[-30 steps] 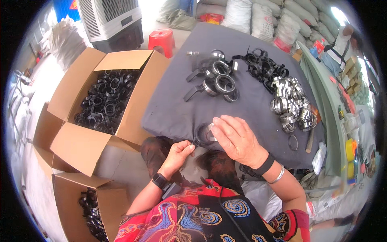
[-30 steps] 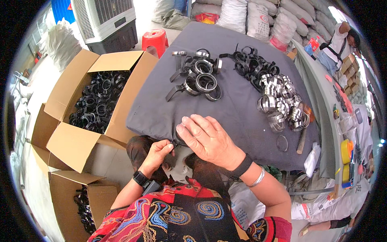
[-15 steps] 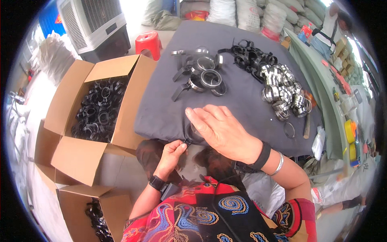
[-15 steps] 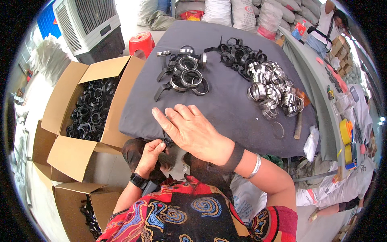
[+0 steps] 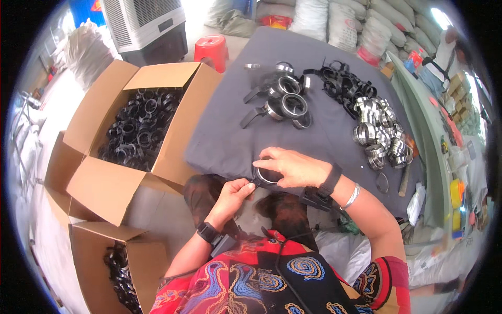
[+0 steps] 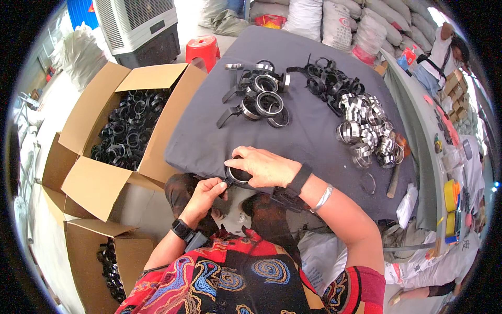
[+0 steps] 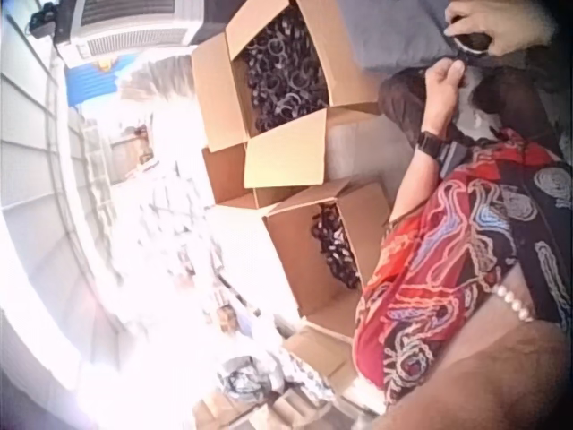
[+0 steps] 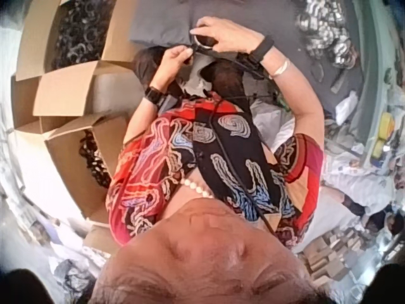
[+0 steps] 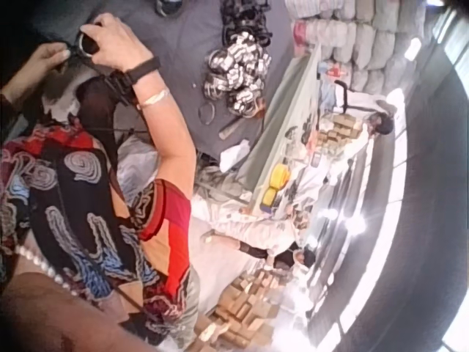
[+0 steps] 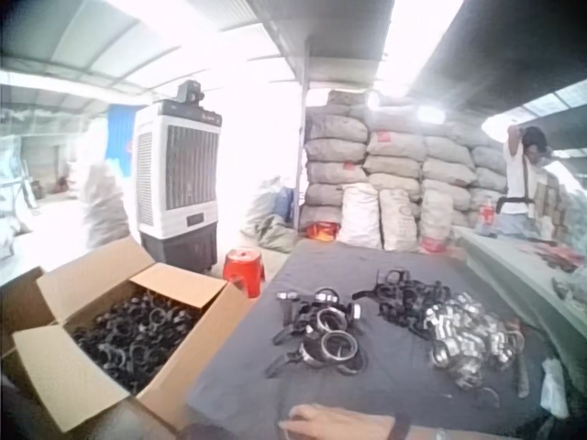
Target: Assembling metal rings onto plastic clamp components and sorting them into boxes.
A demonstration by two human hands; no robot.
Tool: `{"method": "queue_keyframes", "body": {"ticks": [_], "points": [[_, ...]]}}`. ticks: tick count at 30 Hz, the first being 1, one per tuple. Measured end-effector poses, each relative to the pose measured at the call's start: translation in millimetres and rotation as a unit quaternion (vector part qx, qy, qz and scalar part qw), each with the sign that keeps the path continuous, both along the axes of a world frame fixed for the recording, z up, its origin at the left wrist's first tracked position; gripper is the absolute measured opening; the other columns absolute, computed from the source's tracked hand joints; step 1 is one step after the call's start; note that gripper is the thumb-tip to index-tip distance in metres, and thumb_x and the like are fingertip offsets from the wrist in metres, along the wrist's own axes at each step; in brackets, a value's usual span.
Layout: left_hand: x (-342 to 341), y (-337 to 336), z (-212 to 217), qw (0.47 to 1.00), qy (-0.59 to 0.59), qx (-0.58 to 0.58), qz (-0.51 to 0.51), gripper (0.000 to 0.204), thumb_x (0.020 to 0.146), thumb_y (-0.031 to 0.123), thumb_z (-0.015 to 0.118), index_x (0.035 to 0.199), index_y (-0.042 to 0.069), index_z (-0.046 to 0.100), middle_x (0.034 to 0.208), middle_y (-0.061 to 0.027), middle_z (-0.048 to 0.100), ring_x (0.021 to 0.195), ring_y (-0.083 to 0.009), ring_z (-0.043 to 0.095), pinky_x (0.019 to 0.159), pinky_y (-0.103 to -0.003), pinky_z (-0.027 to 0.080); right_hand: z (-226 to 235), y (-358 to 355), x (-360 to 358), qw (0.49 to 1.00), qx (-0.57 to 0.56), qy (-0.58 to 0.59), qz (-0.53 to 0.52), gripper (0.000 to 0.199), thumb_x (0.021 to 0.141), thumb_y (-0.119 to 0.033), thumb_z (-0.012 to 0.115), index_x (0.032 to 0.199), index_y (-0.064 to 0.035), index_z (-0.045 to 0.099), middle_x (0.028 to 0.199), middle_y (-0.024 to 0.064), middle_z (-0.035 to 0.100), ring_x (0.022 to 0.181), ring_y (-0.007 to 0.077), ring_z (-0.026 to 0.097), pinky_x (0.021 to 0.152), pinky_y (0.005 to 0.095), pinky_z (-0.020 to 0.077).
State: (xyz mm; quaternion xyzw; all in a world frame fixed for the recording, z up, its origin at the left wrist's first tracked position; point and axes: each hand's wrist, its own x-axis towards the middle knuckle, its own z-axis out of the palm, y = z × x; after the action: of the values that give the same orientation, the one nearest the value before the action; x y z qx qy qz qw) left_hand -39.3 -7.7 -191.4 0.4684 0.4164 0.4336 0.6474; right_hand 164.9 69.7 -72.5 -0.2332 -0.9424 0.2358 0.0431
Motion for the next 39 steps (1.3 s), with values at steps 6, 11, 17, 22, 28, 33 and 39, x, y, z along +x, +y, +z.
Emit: {"method": "queue_keyframes", "body": {"ticks": [6,11,17,22,28,33,39], "points": [[1,11,2,1.0,-0.002,0.014,-0.014,0.024,0.093,0.019,0.055,0.075,0.005,0.06,0.068,0.0006,0.06,0.066,-0.0077,0.051,0.066,-0.024,0.042,-2,11,-4,0.999,0.034,-0.019,0.016,0.062,0.064,0.0,0.065,0.125,-0.0044,0.05,0.119,0.0191,0.047,0.106,0.0356,0.052,0.085,0.0406,0.0474],[-11,-5,36,0.999,0.018,-0.045,0.017,0.021,0.092,0.018,0.055,0.076,0.006,0.061,0.069,0.0019,0.06,0.067,-0.0071,0.052,0.062,-0.027,0.044,9,6,-22,0.997,0.063,0.002,0.037,0.054,0.067,0.0,0.064,0.119,-0.0045,0.051,0.108,0.0179,0.048,0.098,0.0369,0.054,0.083,0.0432,0.0468],[12,5,-20,0.999,-0.019,0.018,-0.025,0.027,0.093,0.026,0.056,0.073,0.007,0.057,0.063,0.004,0.054,0.058,-0.0051,0.047,0.052,-0.023,0.038,13,-16,-20,0.991,0.111,-0.061,-0.033,0.059,0.079,-0.029,0.066,0.129,-0.0047,0.046,0.132,0.0201,0.043,0.125,0.0408,0.038,0.101,0.0545,0.0334],[13,-3,-23,0.998,-0.056,-0.015,-0.004,0.03,0.093,0.026,0.056,0.071,0.007,0.055,0.06,0.0024,0.052,0.056,-0.0063,0.046,0.052,-0.023,0.037,-32,-17,-44,0.98,0.177,-0.033,-0.083,0.054,0.084,-0.035,0.06,0.126,-0.0044,0.05,0.135,0.0191,0.043,0.127,0.0386,0.037,0.101,0.0602,0.0288],[8,8,-14,0.997,-0.056,-0.015,-0.055,0.023,0.094,0.024,0.056,0.085,0.003,0.061,0.073,0.0043,0.056,0.07,-0.0056,0.051,0.065,-0.024,0.044,-37,-12,-48,0.967,0.214,-0.033,-0.136,0.05,0.086,-0.034,0.057,0.124,-0.0024,0.051,0.133,0.0157,0.046,0.127,0.0331,0.039,0.099,0.0594,0.0307],[-12,2,10,0.999,0.031,-0.011,-0.032,0.02,0.095,0.017,0.053,0.095,-0.001,0.063,0.081,0.0021,0.061,0.077,-0.0066,0.053,0.072,-0.025,0.045,-30,-7,-61,0.969,0.197,-0.002,-0.148,0.05,0.086,-0.031,0.056,0.128,-0.0049,0.048,0.136,0.013,0.045,0.127,0.0329,0.039,0.099,0.0585,0.0306],[-7,6,6,0.996,0.068,0.032,-0.047,0.018,0.095,0.016,0.053,0.089,0.002,0.063,0.075,0.0018,0.06,0.068,-0.0052,0.052,0.062,-0.022,0.043,-44,-7,-53,0.96,0.199,-0.003,-0.195,0.048,0.087,-0.032,0.054,0.128,-0.0066,0.05,0.136,0.0129,0.045,0.128,0.0322,0.038,0.101,0.0582,0.0305]]}}
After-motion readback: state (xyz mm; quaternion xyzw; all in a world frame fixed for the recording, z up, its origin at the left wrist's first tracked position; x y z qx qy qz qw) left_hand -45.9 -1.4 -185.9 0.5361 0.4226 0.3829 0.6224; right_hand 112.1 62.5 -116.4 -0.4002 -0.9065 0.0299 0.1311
